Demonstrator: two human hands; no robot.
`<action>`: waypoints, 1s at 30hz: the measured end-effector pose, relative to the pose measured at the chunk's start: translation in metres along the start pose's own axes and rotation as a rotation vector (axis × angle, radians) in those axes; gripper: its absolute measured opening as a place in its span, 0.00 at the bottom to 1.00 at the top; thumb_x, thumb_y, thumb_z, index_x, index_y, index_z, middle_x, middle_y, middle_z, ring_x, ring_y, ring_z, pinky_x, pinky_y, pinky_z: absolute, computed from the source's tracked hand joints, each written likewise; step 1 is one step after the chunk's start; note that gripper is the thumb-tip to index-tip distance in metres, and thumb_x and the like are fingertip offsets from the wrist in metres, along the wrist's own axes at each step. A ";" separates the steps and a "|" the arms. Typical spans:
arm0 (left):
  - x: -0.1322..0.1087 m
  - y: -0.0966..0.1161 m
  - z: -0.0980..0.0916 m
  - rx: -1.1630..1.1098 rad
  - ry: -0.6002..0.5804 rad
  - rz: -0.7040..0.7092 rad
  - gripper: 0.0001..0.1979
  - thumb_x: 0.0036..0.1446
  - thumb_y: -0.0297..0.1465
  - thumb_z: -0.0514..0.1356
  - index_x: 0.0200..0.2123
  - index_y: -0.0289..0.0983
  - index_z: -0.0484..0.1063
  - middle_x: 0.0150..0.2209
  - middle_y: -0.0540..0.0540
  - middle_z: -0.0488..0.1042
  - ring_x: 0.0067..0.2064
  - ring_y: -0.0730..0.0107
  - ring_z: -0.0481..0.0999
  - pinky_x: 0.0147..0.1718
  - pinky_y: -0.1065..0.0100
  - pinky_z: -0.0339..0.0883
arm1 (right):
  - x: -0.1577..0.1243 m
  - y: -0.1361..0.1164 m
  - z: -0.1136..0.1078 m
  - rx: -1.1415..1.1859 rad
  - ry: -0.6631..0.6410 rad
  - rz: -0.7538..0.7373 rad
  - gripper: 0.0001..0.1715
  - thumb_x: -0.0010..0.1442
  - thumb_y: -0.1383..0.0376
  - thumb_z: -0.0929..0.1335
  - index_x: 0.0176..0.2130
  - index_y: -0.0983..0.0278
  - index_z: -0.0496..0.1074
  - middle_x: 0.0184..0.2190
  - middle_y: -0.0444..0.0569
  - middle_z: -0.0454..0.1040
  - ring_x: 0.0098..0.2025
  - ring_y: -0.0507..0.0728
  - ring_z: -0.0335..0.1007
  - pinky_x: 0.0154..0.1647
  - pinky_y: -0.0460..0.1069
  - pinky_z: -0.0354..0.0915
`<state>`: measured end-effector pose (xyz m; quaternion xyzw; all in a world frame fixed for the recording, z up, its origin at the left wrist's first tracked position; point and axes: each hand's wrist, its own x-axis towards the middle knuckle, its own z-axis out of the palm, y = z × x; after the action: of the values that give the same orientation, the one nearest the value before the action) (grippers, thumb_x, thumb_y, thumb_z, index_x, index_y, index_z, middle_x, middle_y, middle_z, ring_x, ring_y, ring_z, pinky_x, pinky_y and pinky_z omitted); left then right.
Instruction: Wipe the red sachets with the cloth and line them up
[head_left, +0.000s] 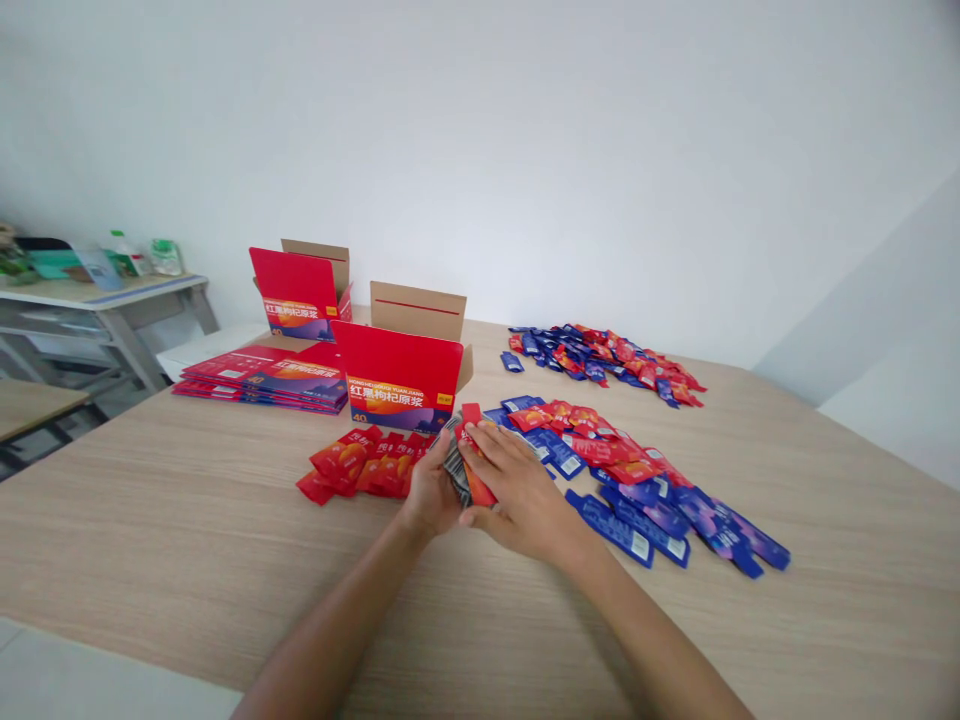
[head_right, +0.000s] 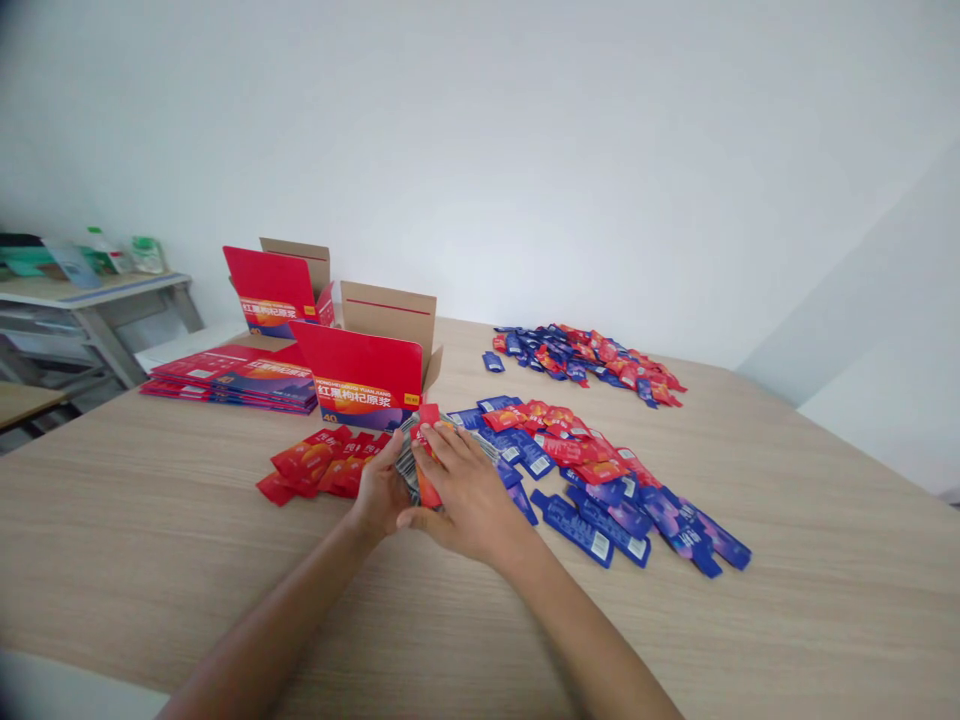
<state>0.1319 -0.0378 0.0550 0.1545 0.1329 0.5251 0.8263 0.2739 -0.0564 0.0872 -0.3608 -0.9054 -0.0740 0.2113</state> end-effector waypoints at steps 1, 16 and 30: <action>0.000 0.002 0.000 0.002 0.001 0.005 0.24 0.68 0.42 0.48 0.51 0.31 0.74 0.46 0.37 0.80 0.55 0.54 0.76 0.57 0.55 0.67 | 0.000 0.001 -0.001 0.020 0.017 0.010 0.33 0.66 0.51 0.65 0.62 0.68 0.66 0.64 0.62 0.63 0.67 0.67 0.56 0.65 0.64 0.58; 0.000 -0.015 -0.004 0.017 -0.084 0.050 0.22 0.66 0.37 0.52 0.59 0.35 0.69 0.55 0.39 0.76 0.61 0.54 0.71 0.61 0.54 0.62 | -0.001 0.011 0.008 0.012 0.209 0.265 0.22 0.70 0.61 0.62 0.61 0.60 0.68 0.69 0.58 0.55 0.67 0.67 0.57 0.63 0.66 0.61; 0.001 -0.036 -0.006 0.077 -0.097 0.037 0.18 0.63 0.36 0.57 0.52 0.35 0.75 0.49 0.38 0.80 0.60 0.53 0.71 0.60 0.53 0.65 | -0.005 0.033 0.020 0.031 0.548 0.357 0.21 0.70 0.64 0.61 0.60 0.58 0.69 0.69 0.55 0.54 0.70 0.64 0.50 0.66 0.68 0.53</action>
<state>0.1594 -0.0500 0.0352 0.2137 0.1100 0.5266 0.8154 0.2932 -0.0292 0.0667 -0.4771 -0.7384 -0.1166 0.4621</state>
